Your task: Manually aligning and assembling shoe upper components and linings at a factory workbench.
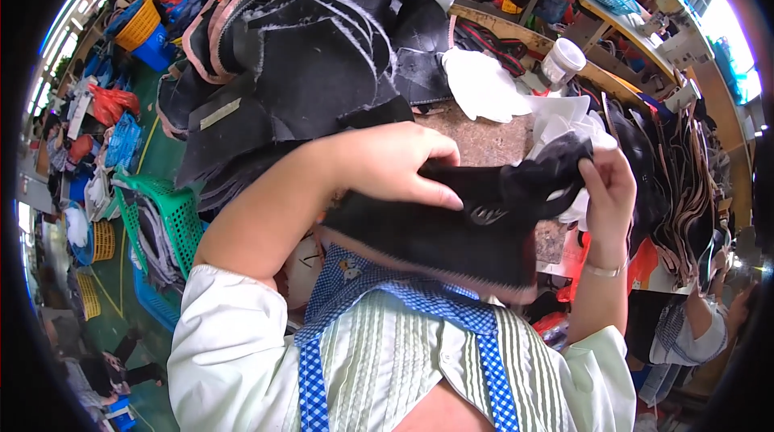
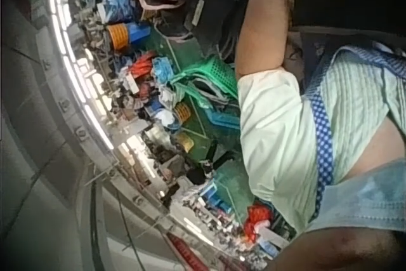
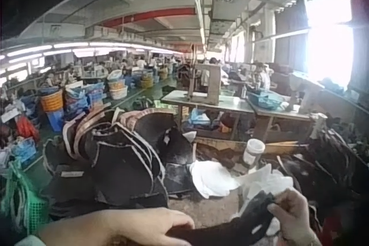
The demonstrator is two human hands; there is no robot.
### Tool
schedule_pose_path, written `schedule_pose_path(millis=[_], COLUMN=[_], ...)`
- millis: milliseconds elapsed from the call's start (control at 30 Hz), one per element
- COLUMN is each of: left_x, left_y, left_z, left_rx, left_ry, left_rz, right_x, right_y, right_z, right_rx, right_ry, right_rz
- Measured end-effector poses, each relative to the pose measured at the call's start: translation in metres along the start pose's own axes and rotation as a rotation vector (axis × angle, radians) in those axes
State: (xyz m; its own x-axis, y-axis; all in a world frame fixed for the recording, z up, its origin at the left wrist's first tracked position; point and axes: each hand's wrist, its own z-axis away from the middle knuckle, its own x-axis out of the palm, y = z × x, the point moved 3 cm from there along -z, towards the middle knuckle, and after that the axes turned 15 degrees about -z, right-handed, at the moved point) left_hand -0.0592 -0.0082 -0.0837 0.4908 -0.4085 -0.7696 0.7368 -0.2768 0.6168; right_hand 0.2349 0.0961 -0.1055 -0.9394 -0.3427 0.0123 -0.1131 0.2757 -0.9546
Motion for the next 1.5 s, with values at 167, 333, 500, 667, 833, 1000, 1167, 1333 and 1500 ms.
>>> schedule_pose_path(millis=[167,333,500,667,833,1000,1167,1333,1500], left_x=[0.031,0.031,0.024,0.023,0.027,0.008,0.001,-0.009,-0.011], left_y=[-0.053,-0.033,-0.004,-0.002,0.004,0.017,0.017,0.028,0.037], left_z=[-0.026,-0.016,-0.007,0.004,0.002,0.008,0.019,0.026,0.033], left_rx=[-0.081,-0.078,-0.104,-0.156,-0.311,-0.015,0.036,-0.048,-0.081], left_ry=[0.008,0.13,0.051,0.031,0.115,0.155,0.182,0.198,0.358], left_rz=[0.148,0.379,0.598,0.542,0.549,0.19,0.327,0.388,0.082], right_x=[0.004,0.088,0.113,0.111,0.113,0.111,0.11,0.101,0.099], right_y=[0.018,-0.052,-0.045,-0.055,-0.05,-0.056,-0.058,-0.053,-0.052], right_z=[-0.029,0.015,0.01,0.014,0.022,0.008,0.003,0.003,0.0], right_rx=[-0.14,-0.588,-0.386,-0.179,-0.15,-0.218,-0.069,0.028,-0.071], right_ry=[0.042,-0.436,-0.655,-0.841,-0.923,-0.774,-0.756,-0.653,-0.607], right_rz=[0.657,0.73,0.651,0.467,0.475,0.303,0.198,0.195,0.131])
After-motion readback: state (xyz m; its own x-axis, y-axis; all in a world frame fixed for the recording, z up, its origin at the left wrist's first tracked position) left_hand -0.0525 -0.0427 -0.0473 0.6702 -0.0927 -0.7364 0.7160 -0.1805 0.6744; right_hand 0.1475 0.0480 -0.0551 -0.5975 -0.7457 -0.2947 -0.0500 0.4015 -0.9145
